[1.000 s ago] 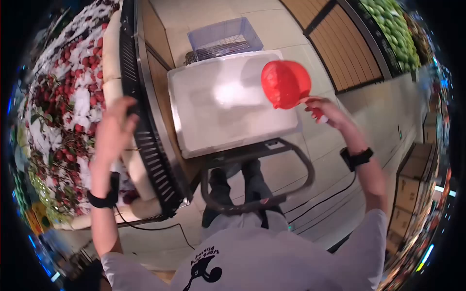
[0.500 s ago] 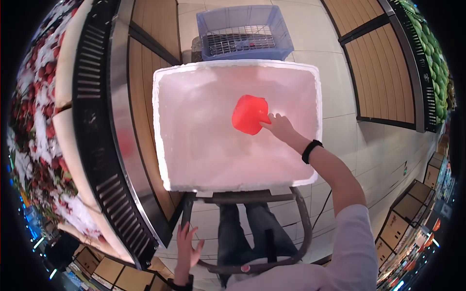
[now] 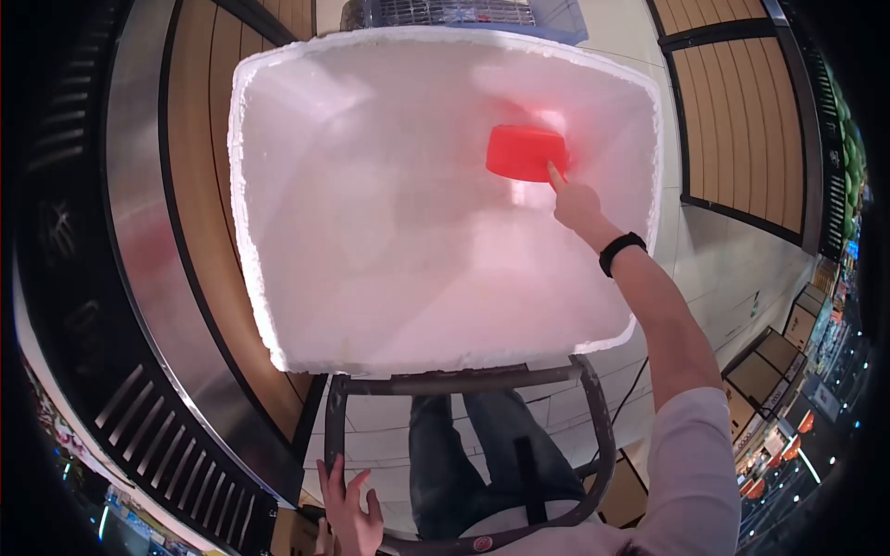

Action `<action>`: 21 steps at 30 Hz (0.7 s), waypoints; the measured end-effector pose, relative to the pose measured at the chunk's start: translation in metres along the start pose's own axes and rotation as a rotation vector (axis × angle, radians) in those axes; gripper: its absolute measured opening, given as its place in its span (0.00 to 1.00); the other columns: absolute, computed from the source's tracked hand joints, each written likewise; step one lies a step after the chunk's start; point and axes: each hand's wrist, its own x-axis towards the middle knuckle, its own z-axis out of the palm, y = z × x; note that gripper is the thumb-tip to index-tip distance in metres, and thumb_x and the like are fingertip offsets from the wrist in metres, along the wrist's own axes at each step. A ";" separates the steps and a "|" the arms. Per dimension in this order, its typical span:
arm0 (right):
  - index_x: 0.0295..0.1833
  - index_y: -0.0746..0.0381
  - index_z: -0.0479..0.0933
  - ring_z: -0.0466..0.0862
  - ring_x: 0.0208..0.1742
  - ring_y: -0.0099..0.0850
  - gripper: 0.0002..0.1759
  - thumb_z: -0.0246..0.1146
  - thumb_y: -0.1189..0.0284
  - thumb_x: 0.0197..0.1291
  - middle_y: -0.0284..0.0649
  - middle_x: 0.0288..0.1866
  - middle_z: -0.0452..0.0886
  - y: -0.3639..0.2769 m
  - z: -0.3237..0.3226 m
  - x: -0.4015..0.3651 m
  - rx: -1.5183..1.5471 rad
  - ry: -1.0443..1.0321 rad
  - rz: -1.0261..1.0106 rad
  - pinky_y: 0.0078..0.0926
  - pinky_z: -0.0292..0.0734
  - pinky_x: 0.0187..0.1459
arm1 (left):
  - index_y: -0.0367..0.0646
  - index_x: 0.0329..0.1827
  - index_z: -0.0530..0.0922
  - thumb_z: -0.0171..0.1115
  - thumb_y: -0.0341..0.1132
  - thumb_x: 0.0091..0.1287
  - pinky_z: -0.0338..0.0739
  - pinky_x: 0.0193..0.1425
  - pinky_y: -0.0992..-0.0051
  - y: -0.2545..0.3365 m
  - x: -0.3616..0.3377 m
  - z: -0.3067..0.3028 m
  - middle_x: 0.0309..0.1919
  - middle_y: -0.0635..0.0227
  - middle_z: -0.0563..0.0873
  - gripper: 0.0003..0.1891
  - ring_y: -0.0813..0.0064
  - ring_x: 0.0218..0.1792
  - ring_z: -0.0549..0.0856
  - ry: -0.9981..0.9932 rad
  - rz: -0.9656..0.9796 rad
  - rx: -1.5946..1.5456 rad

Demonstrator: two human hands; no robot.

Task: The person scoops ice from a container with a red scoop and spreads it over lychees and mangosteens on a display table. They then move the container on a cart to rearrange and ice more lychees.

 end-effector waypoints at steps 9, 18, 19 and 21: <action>0.71 0.60 0.49 0.83 0.38 0.42 0.37 0.49 0.69 0.53 0.55 0.62 0.66 -0.071 0.016 -0.061 0.342 -0.840 0.097 0.34 0.79 0.37 | 0.49 0.50 0.74 0.62 0.27 0.48 0.58 0.65 0.49 -0.011 -0.016 0.005 0.63 0.55 0.65 0.22 0.40 0.67 0.56 -0.044 -0.017 -0.093; 0.55 0.53 0.64 0.70 0.17 0.24 0.20 0.55 0.74 0.57 0.35 0.26 0.67 -0.129 0.001 -0.088 1.813 -0.663 0.391 0.21 0.67 0.15 | 0.44 0.44 0.76 0.51 0.19 0.55 0.58 0.64 0.49 -0.041 -0.044 0.025 0.61 0.52 0.67 0.15 0.38 0.64 0.59 0.194 0.021 -0.301; 0.55 0.53 0.64 0.70 0.17 0.24 0.20 0.55 0.74 0.57 0.35 0.26 0.67 -0.136 -0.006 -0.089 1.819 -0.668 0.395 0.21 0.67 0.15 | 0.44 0.44 0.76 0.51 0.19 0.55 0.58 0.64 0.49 -0.043 -0.045 0.027 0.61 0.52 0.67 0.15 0.38 0.64 0.59 0.190 0.021 -0.295; 0.58 0.52 0.62 0.70 0.17 0.25 0.23 0.56 0.74 0.56 0.35 0.24 0.67 -0.152 -0.012 -0.088 1.743 -0.351 0.304 0.22 0.67 0.15 | 0.45 0.45 0.76 0.51 0.19 0.55 0.57 0.64 0.47 -0.045 -0.048 0.029 0.62 0.52 0.66 0.16 0.40 0.65 0.59 0.179 0.028 -0.351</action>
